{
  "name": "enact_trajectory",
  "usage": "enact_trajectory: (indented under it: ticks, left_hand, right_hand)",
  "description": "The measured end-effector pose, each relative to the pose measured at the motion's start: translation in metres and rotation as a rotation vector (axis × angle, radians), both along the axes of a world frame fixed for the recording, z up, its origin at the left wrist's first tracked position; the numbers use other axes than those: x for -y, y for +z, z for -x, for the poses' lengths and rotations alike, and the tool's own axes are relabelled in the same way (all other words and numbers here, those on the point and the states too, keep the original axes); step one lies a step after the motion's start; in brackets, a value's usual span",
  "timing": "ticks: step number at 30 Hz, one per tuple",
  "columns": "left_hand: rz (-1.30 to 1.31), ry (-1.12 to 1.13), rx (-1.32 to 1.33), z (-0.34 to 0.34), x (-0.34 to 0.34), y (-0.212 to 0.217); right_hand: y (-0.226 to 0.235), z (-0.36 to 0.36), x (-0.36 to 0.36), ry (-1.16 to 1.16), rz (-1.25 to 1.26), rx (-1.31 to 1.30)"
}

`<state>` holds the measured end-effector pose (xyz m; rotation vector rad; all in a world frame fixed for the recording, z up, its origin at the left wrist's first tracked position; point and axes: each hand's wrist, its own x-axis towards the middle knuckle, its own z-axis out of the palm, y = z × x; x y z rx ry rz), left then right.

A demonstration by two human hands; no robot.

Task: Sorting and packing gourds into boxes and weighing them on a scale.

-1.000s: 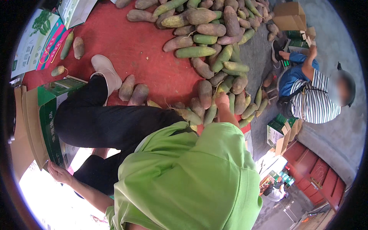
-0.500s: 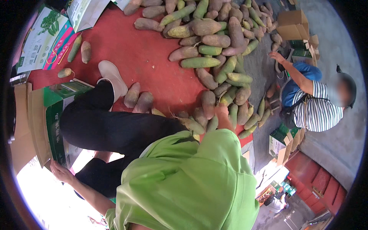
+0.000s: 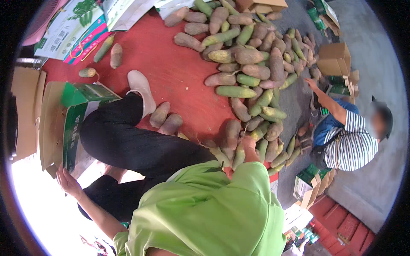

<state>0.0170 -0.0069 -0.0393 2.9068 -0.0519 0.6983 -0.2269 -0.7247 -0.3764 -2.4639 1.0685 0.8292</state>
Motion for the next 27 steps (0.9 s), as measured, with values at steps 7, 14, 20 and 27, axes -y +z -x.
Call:
enact_trajectory:
  ticks: [7, 14, 20, 27]
  left_hand:
    - [-0.064, 0.117, -0.078, 0.005, 0.015, 0.015]
    - [0.124, 0.05, -0.083, 0.0, 0.032, 0.037]
    - [0.126, 0.041, -0.083, 0.003, 0.03, 0.041]
    - [0.057, 0.073, -0.146, 0.01, 0.033, 0.049]
  right_hand:
    - [0.028, -0.026, -0.04, -0.114, -0.193, 0.147]
    - [0.133, -0.141, -0.071, -0.132, -0.376, 0.365]
    - [0.268, -0.295, -0.172, 0.15, -0.562, 0.817]
    - [0.411, -0.42, -0.292, 0.429, -1.127, 1.223]
